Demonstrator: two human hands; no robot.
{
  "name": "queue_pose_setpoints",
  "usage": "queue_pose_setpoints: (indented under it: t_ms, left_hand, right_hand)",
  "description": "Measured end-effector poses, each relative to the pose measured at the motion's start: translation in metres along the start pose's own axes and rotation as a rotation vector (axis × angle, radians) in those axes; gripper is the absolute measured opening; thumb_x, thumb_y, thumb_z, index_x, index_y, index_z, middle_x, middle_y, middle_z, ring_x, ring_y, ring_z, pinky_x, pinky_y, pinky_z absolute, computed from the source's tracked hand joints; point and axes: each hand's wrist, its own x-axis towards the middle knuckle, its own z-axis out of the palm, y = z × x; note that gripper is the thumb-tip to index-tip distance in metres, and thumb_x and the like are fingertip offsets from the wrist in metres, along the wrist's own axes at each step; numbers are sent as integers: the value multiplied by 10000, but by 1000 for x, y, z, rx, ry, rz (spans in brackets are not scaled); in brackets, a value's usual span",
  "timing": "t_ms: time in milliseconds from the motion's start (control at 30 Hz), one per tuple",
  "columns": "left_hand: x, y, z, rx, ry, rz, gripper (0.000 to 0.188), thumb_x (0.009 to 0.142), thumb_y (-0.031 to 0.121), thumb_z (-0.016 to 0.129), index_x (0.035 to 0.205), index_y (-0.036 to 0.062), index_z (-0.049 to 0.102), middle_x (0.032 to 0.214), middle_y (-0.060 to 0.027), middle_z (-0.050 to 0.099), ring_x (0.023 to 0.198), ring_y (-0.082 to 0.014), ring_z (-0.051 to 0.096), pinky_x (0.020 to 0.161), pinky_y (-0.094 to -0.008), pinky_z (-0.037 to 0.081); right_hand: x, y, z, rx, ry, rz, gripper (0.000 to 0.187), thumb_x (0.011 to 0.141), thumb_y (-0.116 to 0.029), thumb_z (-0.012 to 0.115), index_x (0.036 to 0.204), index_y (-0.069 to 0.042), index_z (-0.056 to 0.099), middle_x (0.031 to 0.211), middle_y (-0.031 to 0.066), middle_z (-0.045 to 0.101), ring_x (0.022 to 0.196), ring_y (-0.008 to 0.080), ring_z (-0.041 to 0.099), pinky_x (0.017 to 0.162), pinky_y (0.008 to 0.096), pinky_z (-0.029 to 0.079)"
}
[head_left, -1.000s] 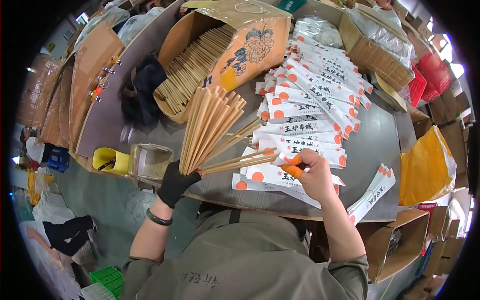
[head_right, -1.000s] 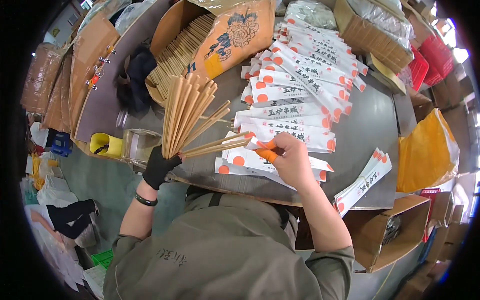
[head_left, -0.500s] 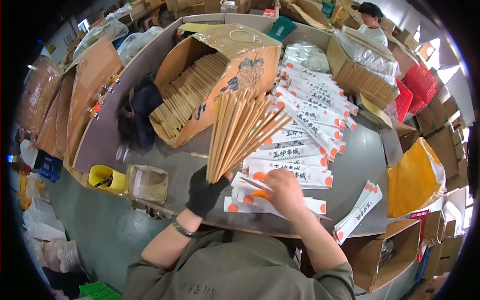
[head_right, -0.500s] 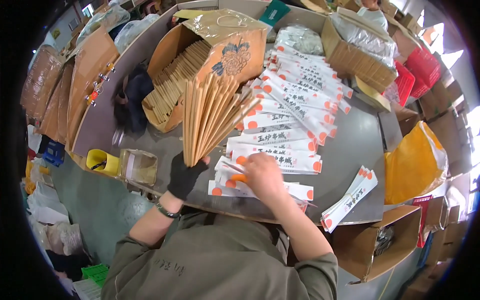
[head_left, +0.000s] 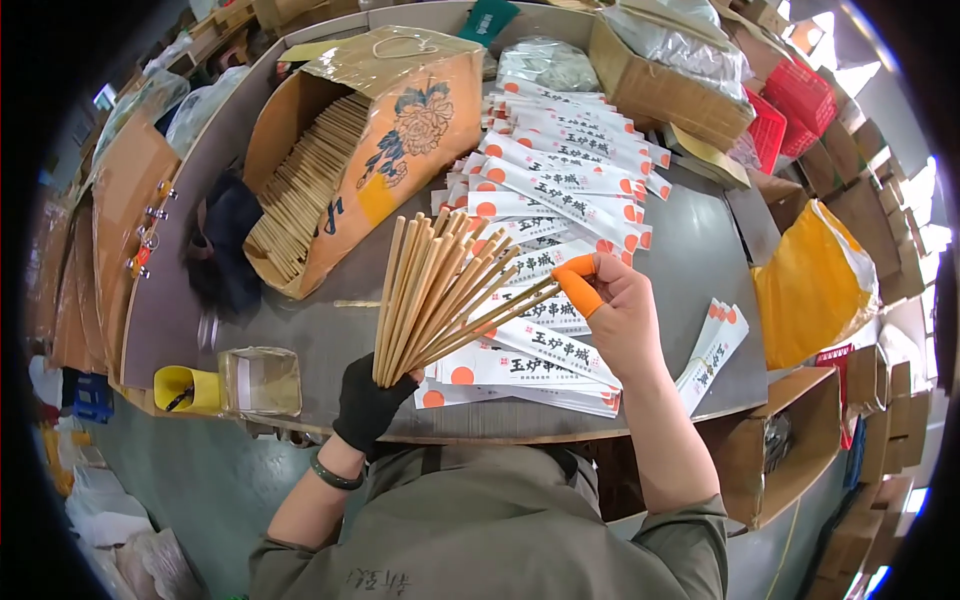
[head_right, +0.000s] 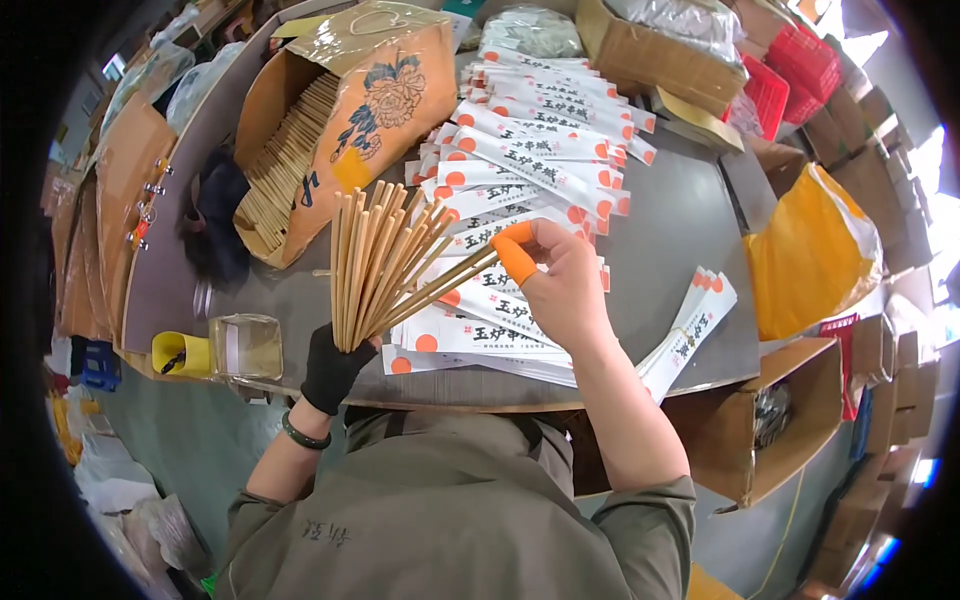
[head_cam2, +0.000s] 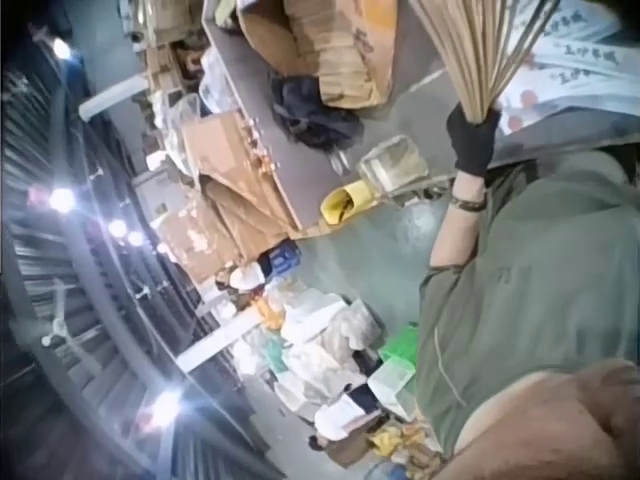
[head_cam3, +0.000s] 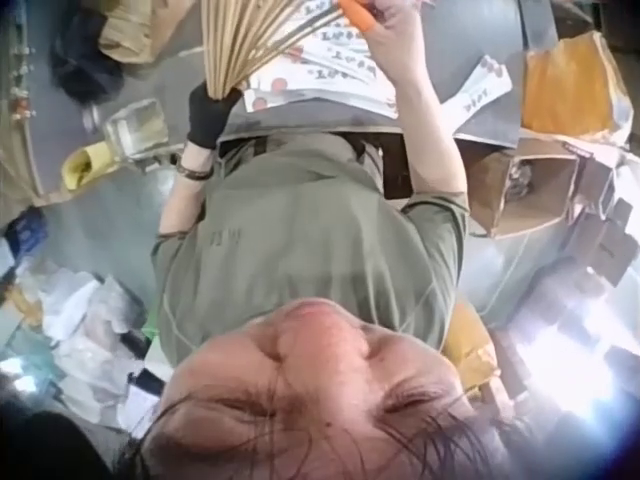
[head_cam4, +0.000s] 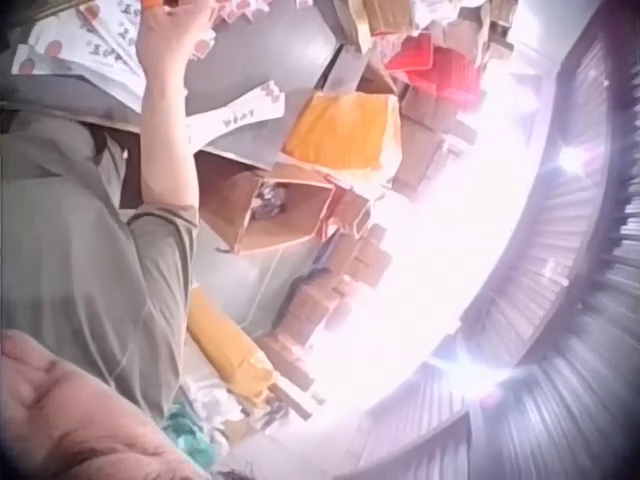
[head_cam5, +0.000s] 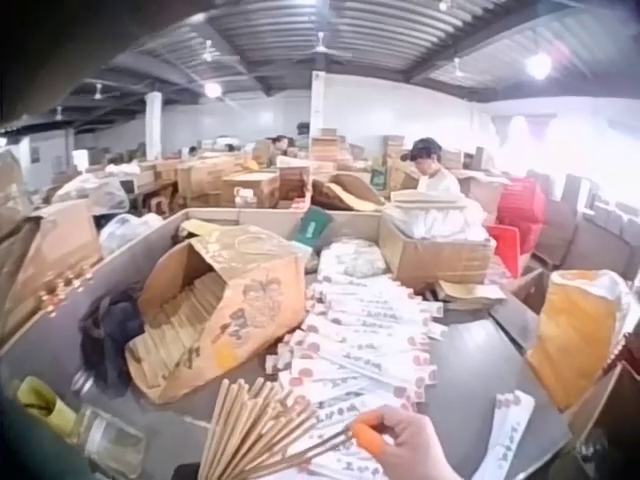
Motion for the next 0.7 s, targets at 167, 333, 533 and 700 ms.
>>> queue_pose_setpoints:
  t_ms: [167, 333, 533, 700]
  left_hand:
    - [1, -4, 7, -24, -47, -4, 183, 810, 163, 735, 912, 16, 695, 807, -107, 711, 750, -199, 687, 675, -323, 515]
    - [15, -8, 22, -18, -151, -50, 172, 782, 146, 742, 879, 12, 696, 776, -90, 705, 726, -164, 671, 658, -324, 507]
    - [23, -37, 10, -122, -8, -296, 134, 839, 157, 686, 874, 34, 649, 696, 31, 572, 588, -57, 515, 512, -219, 360]
    - [31, -82, -19, -461, 84, -275, 154, 864, 165, 674, 936, 46, 609, 713, 17, 527, 579, -53, 468, 507, -201, 327]
  right_hand:
    - [-18, -2, -4, -103, 69, -97, 80, 858, -33, 693, 909, 15, 653, 818, -17, 622, 761, 61, 535, 721, 230, 448]
    - [-35, -1, -31, 121, 169, -44, 106, 832, -2, 711, 914, 10, 645, 829, -15, 614, 775, 68, 549, 722, 225, 456]
    - [-154, -61, -155, -82, 523, -397, 121, 828, -6, 657, 939, 35, 635, 871, 111, 677, 713, 122, 631, 641, 217, 483]
    - [-248, -25, -161, -461, 915, 204, 104, 812, 8, 682, 907, -12, 647, 779, -2, 633, 679, 52, 554, 606, 198, 426]
